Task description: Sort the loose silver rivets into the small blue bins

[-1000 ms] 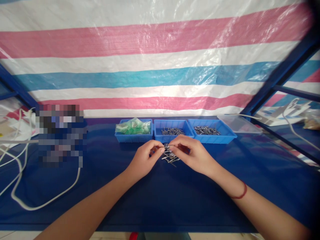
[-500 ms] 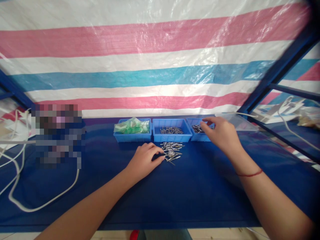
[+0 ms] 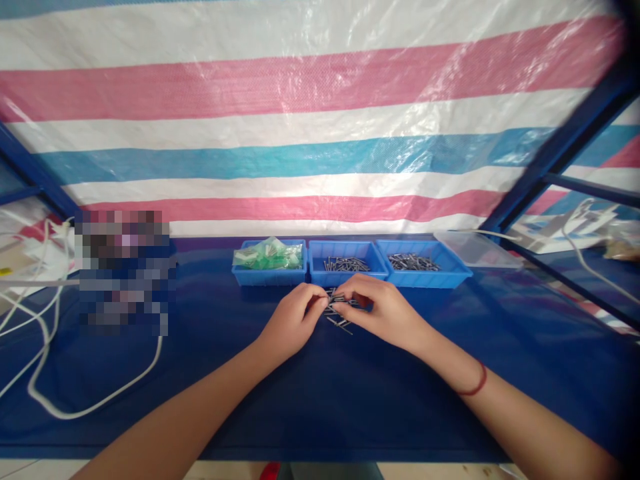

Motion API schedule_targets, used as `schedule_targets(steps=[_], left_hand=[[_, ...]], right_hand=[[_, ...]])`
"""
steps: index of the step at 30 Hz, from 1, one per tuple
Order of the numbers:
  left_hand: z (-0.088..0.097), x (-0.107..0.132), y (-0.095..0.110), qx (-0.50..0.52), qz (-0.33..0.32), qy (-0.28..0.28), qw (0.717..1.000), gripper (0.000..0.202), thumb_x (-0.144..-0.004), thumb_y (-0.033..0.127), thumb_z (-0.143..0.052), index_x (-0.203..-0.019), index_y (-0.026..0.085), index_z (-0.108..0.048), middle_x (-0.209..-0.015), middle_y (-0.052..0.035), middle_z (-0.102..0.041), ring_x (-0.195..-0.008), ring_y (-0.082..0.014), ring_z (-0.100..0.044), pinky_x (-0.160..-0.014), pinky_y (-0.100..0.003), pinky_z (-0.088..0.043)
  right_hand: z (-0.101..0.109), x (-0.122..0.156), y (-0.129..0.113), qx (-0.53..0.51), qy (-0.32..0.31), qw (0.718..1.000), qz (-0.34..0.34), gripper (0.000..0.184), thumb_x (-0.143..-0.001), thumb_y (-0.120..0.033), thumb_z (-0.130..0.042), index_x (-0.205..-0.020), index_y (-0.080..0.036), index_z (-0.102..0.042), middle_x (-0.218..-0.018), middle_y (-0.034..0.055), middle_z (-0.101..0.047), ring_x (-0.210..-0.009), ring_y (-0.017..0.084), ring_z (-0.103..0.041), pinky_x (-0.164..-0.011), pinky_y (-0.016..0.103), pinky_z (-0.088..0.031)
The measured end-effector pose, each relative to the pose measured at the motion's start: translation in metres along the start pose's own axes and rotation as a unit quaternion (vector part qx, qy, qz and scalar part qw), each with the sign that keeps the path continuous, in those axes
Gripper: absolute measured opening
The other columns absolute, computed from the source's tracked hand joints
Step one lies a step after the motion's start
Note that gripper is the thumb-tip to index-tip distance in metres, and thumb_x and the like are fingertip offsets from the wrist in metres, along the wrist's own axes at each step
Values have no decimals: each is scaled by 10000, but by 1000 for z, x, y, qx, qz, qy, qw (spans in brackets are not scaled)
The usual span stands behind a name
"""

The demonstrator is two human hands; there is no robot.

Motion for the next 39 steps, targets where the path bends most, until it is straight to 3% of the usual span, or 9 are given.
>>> schedule_targets(steps=[5,14,18,24,27,31,33,36,39], left_hand=[[-2,2,3,55,15,15,998,146,-930,289,-456,-899,186,-553,-817,-3,-577,-747,-137,-547,-700,-243,-421],[-2,1,10,60,-21,4,998,122,-913,272,-498,-888,185,-580,-847,-14,-548,-726,-123,-519,-666,-234,-413],[6,1,10,65,-17,47,997,84,-903,245,-519,-880,184,-572,-828,-7,-547,-728,-120,-517,-679,-233,-416],[14,3,16,48,-35,77,995,86,-910,245,-508,-898,186,-571,-849,-16,-567,-750,-127,-528,-723,-247,-432],[10,3,12,19,-29,51,998,131,-903,263,-521,-1003,190,-562,-859,-20,-580,-786,-144,-542,-768,-273,-438],[-5,4,12,-47,-61,-41,996,209,-912,256,-493,-1089,215,-596,-954,-42,-606,-919,-187,-538,-860,-327,-417],[-10,4,12,-84,-70,-77,991,227,-907,258,-494,-1092,235,-624,-1020,-53,-600,-953,-206,-527,-863,-348,-414],[-14,5,11,-124,-70,-115,983,203,-901,284,-510,-1026,252,-666,-1035,-53,-588,-943,-210,-526,-856,-362,-412],[-14,6,11,-133,-74,-125,980,188,-911,310,-505,-934,243,-680,-1024,-41,-586,-933,-197,-529,-873,-361,-400]], right_hand=[[0,2,9,-118,70,988,-73,184,-844,-357,-594,-792,-184,-628,-710,25,-577,-617,139,-502,-558,277,-410],[-3,3,10,-184,68,977,-84,155,-841,-333,-599,-800,-190,-645,-813,48,-611,-686,155,-544,-612,296,-434],[-2,3,11,-166,63,981,-77,122,-852,-292,-578,-837,-192,-646,-744,23,-579,-616,130,-505,-559,271,-412],[3,-1,0,-61,48,997,-16,99,-851,-217,-556,-825,-193,-649,-783,31,-596,-627,124,-504,-563,261,-414],[24,-1,4,10,102,995,-12,122,-851,-244,-554,-809,-193,-656,-828,45,-610,-663,138,-526,-588,269,-428],[77,7,34,167,243,951,-92,148,-829,-280,-561,-777,-186,-663,-783,45,-619,-609,145,-521,-600,289,-426],[99,13,51,266,271,916,-130,164,-813,-289,-563,-759,-181,-673,-762,57,-626,-625,170,-546,-614,306,-427],[107,14,72,379,211,888,-153,219,-804,-348,-563,-780,-191,-713,-821,95,-665,-749,252,-598,-638,347,-431],[102,11,70,385,186,894,-135,248,-824,-360,-541,-817,-190,-720,-839,102,-682,-799,272,-610,-681,367,-441]])
Point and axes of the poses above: each hand's wrist, its own x-axis away from the middle knuckle, its own z-axis out of the back of the hand, y = z × x, the point moved 7 cm from there along -x, towards the middle knuckle
